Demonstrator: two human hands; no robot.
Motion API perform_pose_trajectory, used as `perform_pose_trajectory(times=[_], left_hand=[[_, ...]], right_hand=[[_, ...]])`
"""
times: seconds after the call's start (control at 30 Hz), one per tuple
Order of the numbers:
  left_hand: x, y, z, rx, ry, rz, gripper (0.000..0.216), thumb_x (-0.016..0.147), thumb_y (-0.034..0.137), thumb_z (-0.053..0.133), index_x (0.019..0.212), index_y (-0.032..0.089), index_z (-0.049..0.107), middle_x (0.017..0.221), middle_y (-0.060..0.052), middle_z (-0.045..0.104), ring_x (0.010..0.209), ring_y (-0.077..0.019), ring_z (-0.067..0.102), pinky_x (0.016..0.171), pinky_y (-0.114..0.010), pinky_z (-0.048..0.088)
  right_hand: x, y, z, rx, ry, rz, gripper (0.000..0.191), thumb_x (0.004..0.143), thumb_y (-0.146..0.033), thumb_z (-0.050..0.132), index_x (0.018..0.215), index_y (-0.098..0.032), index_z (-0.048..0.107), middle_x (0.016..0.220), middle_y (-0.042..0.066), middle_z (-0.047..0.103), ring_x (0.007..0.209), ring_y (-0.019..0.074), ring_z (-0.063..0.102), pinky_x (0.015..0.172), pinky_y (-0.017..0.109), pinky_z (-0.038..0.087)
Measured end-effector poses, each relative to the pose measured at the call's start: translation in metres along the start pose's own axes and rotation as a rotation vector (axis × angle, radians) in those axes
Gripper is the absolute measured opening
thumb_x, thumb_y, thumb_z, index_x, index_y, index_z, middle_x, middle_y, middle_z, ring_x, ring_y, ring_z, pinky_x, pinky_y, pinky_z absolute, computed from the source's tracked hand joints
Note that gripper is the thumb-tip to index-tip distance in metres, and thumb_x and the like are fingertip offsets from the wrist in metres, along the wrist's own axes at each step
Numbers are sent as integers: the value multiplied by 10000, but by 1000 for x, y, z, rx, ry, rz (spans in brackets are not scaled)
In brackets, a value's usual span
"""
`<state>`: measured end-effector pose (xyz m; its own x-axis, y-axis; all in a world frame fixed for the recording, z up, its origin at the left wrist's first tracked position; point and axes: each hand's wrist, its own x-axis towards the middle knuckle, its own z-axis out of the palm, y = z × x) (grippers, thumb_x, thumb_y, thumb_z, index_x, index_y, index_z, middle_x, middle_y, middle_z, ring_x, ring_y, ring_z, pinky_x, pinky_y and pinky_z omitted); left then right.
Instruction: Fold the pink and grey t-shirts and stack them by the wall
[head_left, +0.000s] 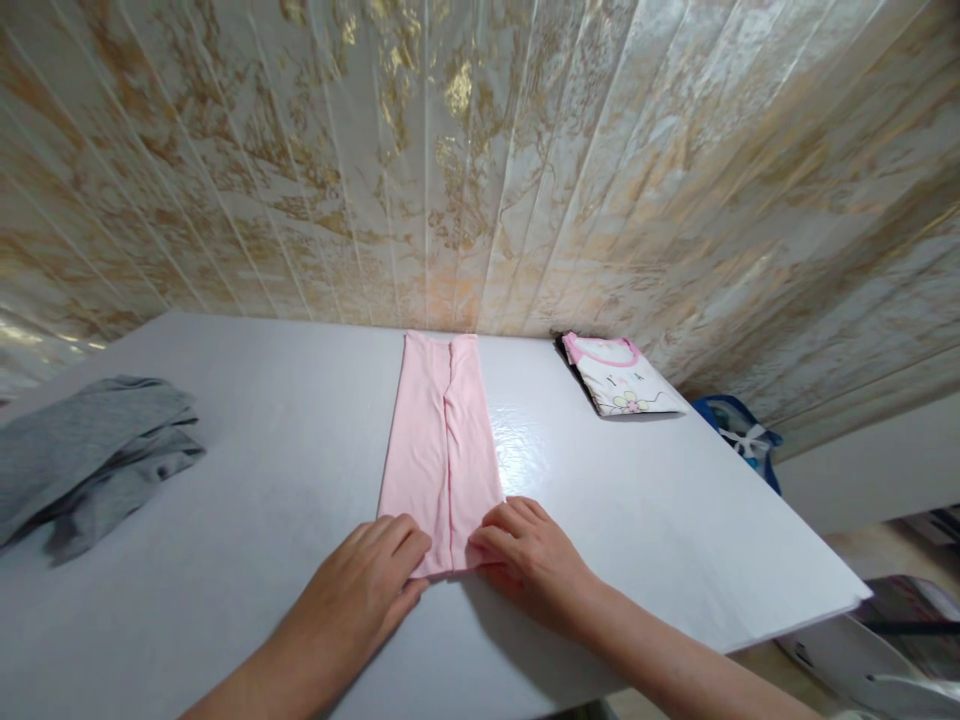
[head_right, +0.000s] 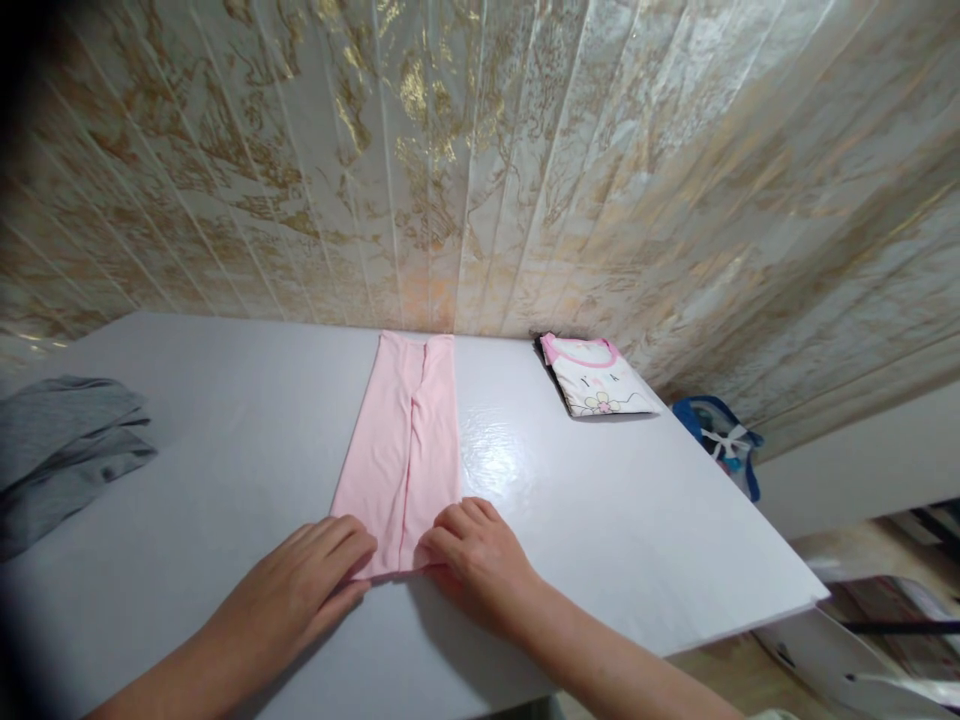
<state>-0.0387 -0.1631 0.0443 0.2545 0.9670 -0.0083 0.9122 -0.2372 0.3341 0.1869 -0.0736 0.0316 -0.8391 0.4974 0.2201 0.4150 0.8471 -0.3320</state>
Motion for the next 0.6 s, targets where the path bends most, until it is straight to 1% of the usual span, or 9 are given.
perform_pose_trajectory(times=[0.13, 0.23, 0.33, 0.4, 0.47, 0.53, 0.6], left_hand=[[11, 9, 5, 6, -27, 46, 125, 870, 162, 518, 944, 228, 595, 1003, -36, 616, 922, -211, 563, 815, -344, 436], [16, 8, 14, 2, 7, 67, 128, 881, 151, 498, 919, 225, 596, 970, -30, 613, 899, -199, 561, 806, -335, 439], [16, 4, 20, -24, 63, 91, 142, 902, 150, 469, 891, 219, 593, 933, -27, 608, 878, -192, 558, 792, -331, 443], [16, 1, 20, -53, 85, 103, 154, 917, 153, 452, 896, 216, 591, 916, -26, 606, 871, -190, 557, 787, -329, 447], [15, -1, 19, -83, 98, 104, 164, 932, 166, 434, 908, 216, 588, 903, -26, 602, 867, -188, 556, 783, -324, 450], [14, -2, 17, -99, 111, 104, 173, 938, 167, 421, 924, 217, 586, 910, -29, 601, 876, -188, 555, 787, -320, 451], [13, -1, 17, -94, 117, 104, 182, 931, 153, 420, 937, 219, 589, 930, -33, 604, 893, -191, 554, 803, -327, 448]], right_hand=[[8, -7, 7, -53, -18, 6, 80, 827, -158, 637, 888, -205, 615, 896, 31, 614, 831, 182, 525, 790, 326, 411], [11, -8, 12, -79, -10, 19, 34, 848, -201, 634, 859, -204, 602, 873, 30, 606, 817, 184, 519, 767, 325, 401], [11, -9, 16, -62, 2, 36, 19, 866, -199, 616, 865, -214, 605, 865, 29, 603, 809, 182, 523, 738, 317, 393], [10, -9, 17, 0, 13, 66, 49, 866, -172, 605, 873, -220, 612, 860, 26, 604, 808, 177, 532, 724, 305, 396], [9, -9, 16, 115, 49, 109, 101, 860, -133, 581, 889, -223, 617, 862, 23, 606, 808, 169, 544, 717, 291, 409], [8, -9, 13, 251, 120, 137, 157, 858, -99, 542, 921, -223, 615, 874, 25, 609, 813, 162, 556, 715, 279, 425], [7, -10, 12, 339, 197, 137, 188, 866, -93, 510, 957, -220, 615, 882, 31, 615, 820, 160, 566, 718, 279, 436]])
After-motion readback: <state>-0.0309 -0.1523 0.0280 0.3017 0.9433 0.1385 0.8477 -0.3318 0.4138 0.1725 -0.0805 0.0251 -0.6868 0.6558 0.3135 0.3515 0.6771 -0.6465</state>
